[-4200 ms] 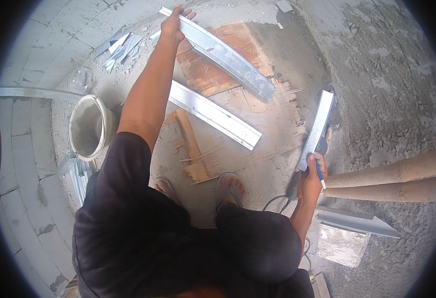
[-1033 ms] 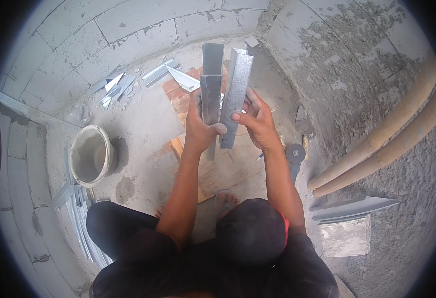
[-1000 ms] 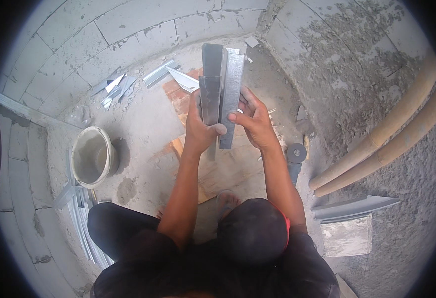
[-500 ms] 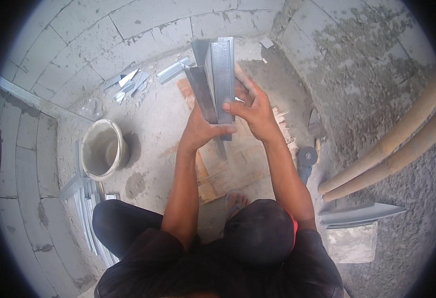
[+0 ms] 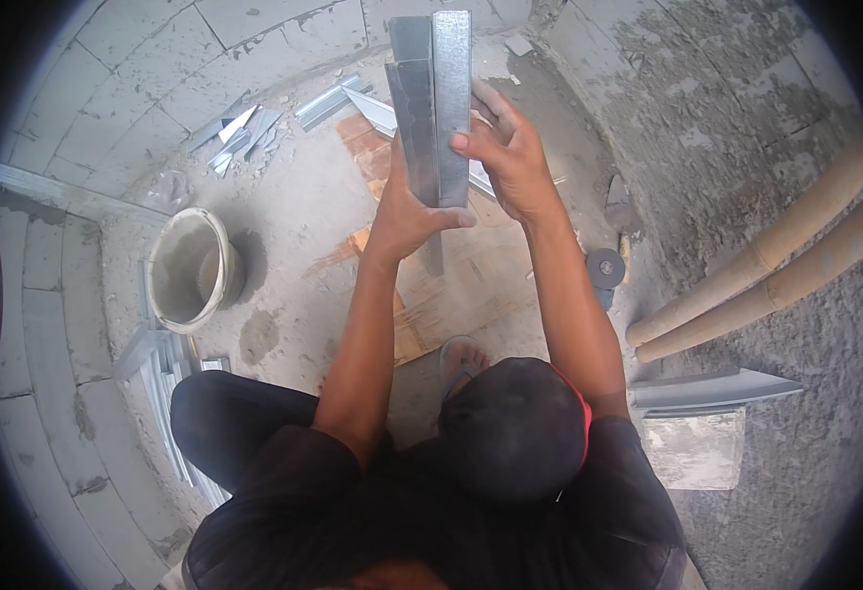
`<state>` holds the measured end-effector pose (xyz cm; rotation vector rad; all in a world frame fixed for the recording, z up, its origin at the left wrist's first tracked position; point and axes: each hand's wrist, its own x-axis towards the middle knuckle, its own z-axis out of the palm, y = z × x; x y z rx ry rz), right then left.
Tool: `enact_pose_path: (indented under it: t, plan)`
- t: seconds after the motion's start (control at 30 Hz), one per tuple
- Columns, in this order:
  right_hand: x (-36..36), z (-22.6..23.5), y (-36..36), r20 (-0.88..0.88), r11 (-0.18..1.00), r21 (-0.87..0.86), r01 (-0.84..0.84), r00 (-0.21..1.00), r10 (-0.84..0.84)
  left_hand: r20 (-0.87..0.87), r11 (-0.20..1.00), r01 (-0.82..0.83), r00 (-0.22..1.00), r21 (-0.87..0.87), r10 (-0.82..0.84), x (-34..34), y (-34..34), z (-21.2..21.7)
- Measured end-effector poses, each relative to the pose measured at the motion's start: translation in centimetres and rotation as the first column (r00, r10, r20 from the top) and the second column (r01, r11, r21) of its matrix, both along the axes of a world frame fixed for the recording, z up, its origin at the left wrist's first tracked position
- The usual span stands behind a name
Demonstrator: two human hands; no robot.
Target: The person measures and marks metal profiles with a pen, then uses an angle grinder to cut them. The person handles the pieces by hand, aligning them and cutting them to size on the floor.
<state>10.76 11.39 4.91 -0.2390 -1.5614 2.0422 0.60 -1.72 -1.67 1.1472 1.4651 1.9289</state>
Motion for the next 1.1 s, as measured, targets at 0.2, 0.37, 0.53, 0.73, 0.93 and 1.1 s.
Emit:
enact_pose_path:
  t: [0.2, 0.37, 0.53, 0.73, 0.93, 1.1]
  plan:
    - [1.4, -0.8, 1.1, -0.067, 0.999, -0.037, 0.008, 0.998, -0.01, -0.12, 0.989, -0.144, 0.982, 0.021, 0.146, 2.4, 1.3, -1.9]
    - [1.8, -0.8, 0.9, -0.092, 0.997, -0.038, 0.07, 0.993, -0.073, -0.167, 0.983, -0.181, 0.969, 0.025, 0.183, 2.8, 1.9, -2.9]
    - [1.3, -1.1, 0.3, -0.089, 0.989, -0.037, 0.143, 0.985, -0.146, -0.346, 0.958, -0.287, 0.901, -0.018, 0.263, 2.6, 1.1, -2.5]
    - [0.5, -1.3, -0.2, -0.096, 0.976, 0.017, 0.215, 0.972, -0.213, -0.084, 0.959, -0.28, 0.957, -0.035, 0.276, 3.1, 0.7, -0.3]
    - [0.2, -1.2, -0.6, -0.045, 0.961, 0.067, 0.267, 0.963, -0.265, -0.146, 0.938, -0.345, 0.93, -0.03, 0.337, 3.1, 0.5, -0.7]
    - [1.2, -0.6, -1.3, -0.07, 0.956, 0.077, 0.283, 0.958, -0.278, -0.126, 0.958, -0.284, 0.952, -0.04, 0.278, 3.6, 0.5, -0.5]
